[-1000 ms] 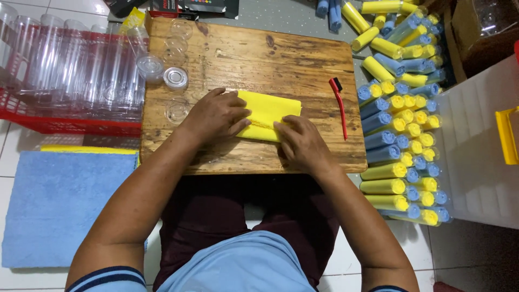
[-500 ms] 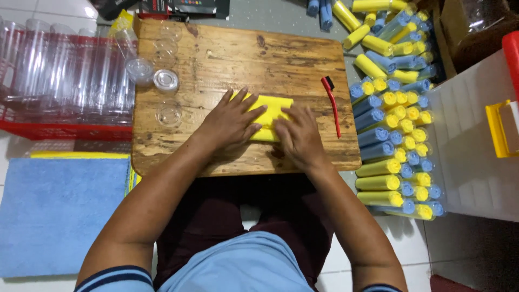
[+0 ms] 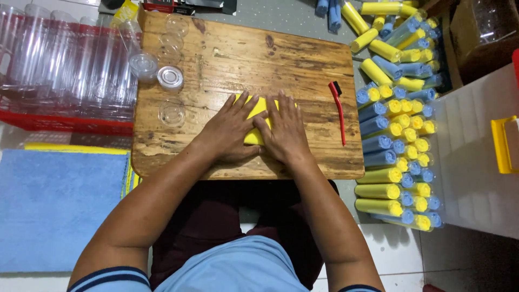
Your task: Folding yellow microfiber cloths and inserting them into clear plastic cylindrical tubes for packaging.
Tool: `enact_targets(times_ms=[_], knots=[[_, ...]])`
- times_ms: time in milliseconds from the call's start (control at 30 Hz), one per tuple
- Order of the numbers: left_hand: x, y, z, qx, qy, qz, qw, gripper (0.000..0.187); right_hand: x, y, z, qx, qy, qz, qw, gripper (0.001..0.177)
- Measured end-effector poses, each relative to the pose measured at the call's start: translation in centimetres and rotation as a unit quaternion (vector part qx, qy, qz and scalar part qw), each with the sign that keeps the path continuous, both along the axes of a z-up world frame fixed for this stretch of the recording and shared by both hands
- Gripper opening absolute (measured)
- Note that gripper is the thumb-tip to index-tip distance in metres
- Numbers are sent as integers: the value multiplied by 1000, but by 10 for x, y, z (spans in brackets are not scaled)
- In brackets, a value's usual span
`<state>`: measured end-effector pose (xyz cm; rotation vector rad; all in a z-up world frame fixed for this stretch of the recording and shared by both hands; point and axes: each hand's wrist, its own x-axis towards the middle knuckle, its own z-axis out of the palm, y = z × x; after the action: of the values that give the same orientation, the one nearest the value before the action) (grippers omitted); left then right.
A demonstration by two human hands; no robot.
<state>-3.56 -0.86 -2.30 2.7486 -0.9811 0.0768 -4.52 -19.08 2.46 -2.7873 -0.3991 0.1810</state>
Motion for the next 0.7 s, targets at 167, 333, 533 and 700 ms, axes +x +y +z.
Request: enact_targets(times_ms=[167, 333, 533, 700], knots=[[-2, -2, 2, -17, 70, 32, 997, 111, 6, -3, -15, -34, -5, 2, 999, 72], [-3, -4, 4, -8, 85, 45, 995, 112, 8, -4, -21, -33, -15, 7, 999, 70], [-6, 2, -13, -89, 20, 39, 995, 109, 11, -13, -40, -21, -41, 1, 999, 71], [-23, 26, -3, -220, -115, 15, 969, 84, 9, -8, -8, -10, -93, -17, 995, 69]])
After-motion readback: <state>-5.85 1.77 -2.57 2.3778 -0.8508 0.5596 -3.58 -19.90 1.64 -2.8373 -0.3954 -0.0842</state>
